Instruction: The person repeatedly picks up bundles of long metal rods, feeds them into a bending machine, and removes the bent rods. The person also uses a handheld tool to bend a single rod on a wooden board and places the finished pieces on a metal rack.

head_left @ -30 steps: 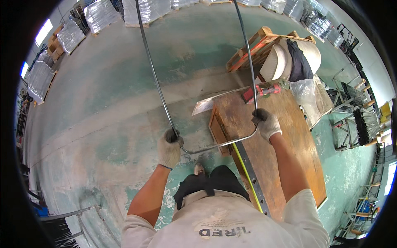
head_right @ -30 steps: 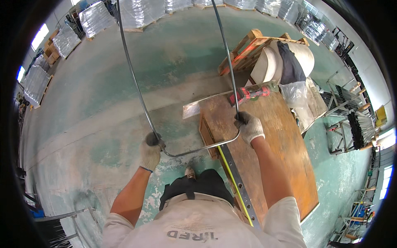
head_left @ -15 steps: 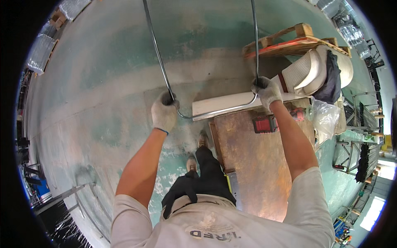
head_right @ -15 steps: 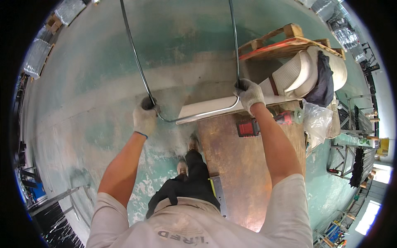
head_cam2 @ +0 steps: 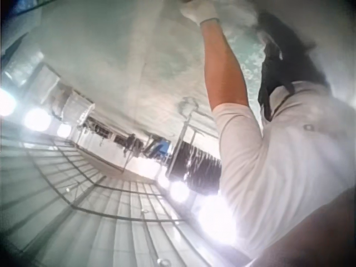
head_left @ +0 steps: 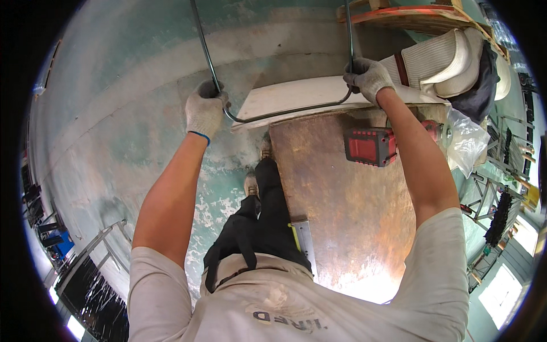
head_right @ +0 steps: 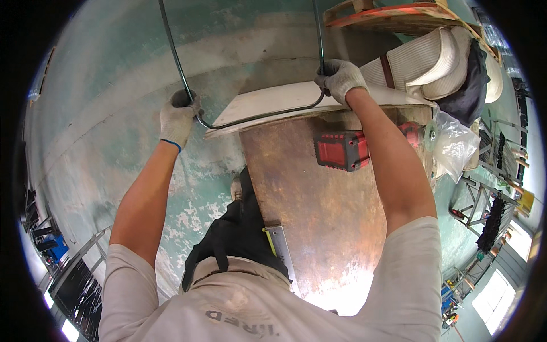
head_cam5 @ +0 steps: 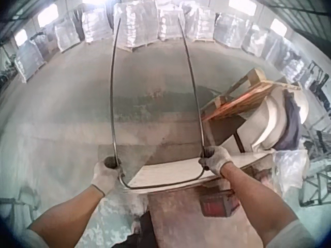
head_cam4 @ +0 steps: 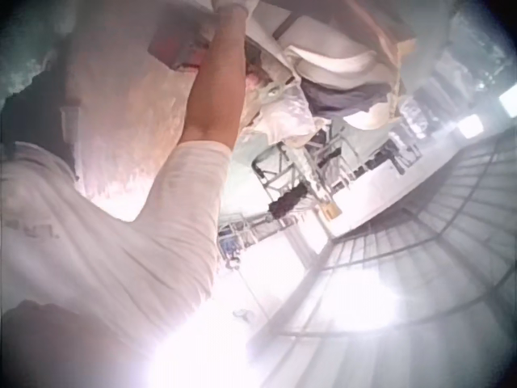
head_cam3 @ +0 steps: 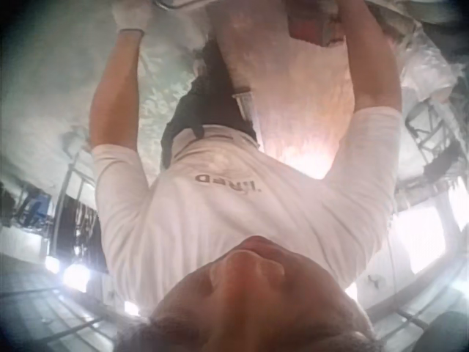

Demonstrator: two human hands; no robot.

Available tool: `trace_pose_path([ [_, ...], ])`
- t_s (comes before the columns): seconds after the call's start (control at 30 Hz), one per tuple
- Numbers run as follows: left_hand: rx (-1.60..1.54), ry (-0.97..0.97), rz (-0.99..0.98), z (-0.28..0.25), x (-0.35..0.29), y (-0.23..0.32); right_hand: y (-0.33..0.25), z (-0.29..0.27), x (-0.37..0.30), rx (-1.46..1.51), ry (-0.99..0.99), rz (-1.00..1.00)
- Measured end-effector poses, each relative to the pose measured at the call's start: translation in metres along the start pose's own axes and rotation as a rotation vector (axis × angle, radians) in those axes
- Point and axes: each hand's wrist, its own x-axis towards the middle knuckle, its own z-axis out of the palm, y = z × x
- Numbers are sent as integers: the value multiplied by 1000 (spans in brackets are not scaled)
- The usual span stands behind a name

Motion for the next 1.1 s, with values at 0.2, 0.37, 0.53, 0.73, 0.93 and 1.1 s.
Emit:
trace_pose_path([
  [0.2, 52, -5, -31, 3, 1, -4, 22, 1, 8, 97, -40, -40],
  [0.37, 150, 11, -37, 6, -3, -5, 21, 5, 10, 105, -77, -34],
  [0.53, 195, 2, -21, 4, 1, -10, 21, 5, 11, 70, -93, -57],
  [0.73, 156, -15, -79, 7, -10, -1, 23, 2, 10, 61, -68, -100],
  [0.93, 214, -79, -66, 2, -18, -9, 25, 5, 11, 90, -59, -102],
  [1.1, 193, -74, -83, 3, -21, -21, 25, 5, 7, 102, -54, -114],
])
